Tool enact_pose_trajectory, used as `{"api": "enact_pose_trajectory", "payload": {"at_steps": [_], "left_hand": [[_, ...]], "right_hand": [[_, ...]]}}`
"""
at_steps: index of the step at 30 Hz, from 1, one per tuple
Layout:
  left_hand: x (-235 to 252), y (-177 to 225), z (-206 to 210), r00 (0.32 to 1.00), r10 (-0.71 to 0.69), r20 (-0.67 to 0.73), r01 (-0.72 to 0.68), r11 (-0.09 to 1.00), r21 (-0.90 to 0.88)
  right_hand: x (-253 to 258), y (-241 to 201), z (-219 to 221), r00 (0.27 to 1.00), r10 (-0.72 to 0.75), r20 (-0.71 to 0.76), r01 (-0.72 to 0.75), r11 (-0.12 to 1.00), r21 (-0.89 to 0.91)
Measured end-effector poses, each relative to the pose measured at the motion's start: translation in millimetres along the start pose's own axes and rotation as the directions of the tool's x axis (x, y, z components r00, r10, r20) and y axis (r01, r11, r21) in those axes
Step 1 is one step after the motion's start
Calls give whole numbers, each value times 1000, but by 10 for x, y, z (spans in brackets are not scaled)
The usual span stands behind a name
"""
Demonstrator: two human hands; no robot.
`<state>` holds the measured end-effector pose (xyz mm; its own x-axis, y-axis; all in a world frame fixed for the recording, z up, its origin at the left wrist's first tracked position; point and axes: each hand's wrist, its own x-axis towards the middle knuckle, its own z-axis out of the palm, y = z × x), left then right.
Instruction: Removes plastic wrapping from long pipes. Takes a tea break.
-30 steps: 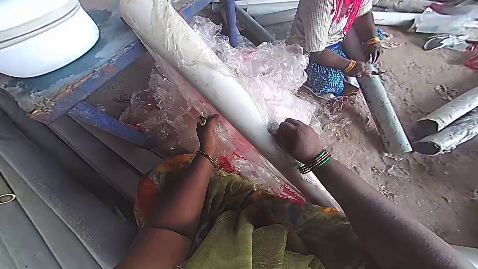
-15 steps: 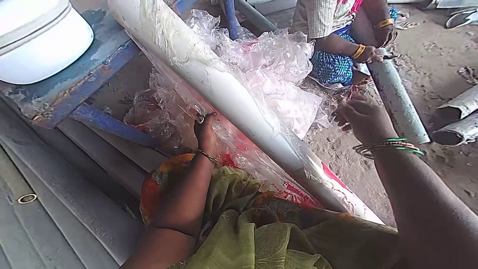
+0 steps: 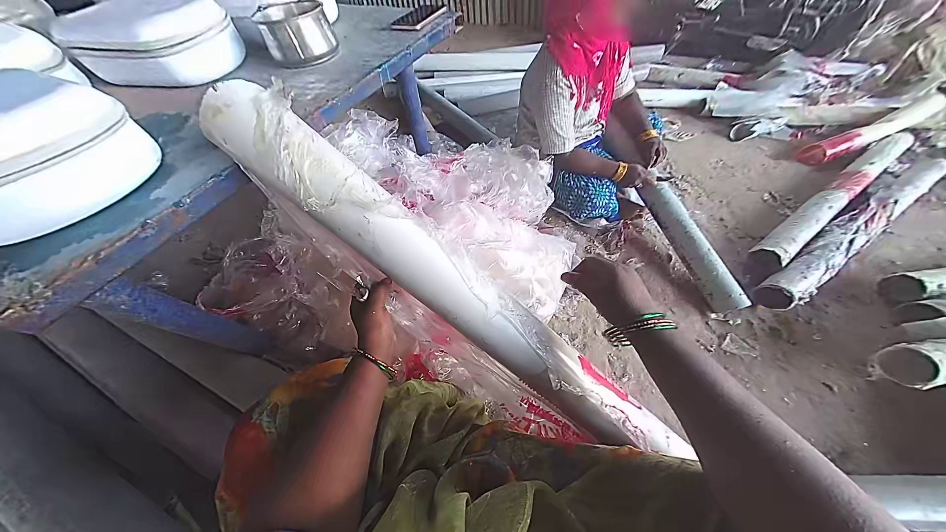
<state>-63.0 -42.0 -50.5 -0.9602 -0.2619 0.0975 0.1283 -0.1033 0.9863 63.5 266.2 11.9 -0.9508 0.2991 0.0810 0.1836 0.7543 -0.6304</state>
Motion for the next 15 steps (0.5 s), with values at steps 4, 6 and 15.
{"api": "enact_pose_trajectory", "payload": {"at_steps": [4, 6, 15], "left_hand": [[-4, 16, 7, 999, -30, -20, 30, 999, 15], [-11, 29, 9, 999, -39, -21, 39, 999, 10], [-2, -22, -4, 999, -36, 3, 36, 999, 5]], "right_hand": [[-55, -63, -4, 999, 36, -23, -36, 999, -10], [-63, -61, 18, 996, 77, -35, -76, 997, 15], [-103, -52, 62, 995, -53, -88, 64, 990, 126]]}}
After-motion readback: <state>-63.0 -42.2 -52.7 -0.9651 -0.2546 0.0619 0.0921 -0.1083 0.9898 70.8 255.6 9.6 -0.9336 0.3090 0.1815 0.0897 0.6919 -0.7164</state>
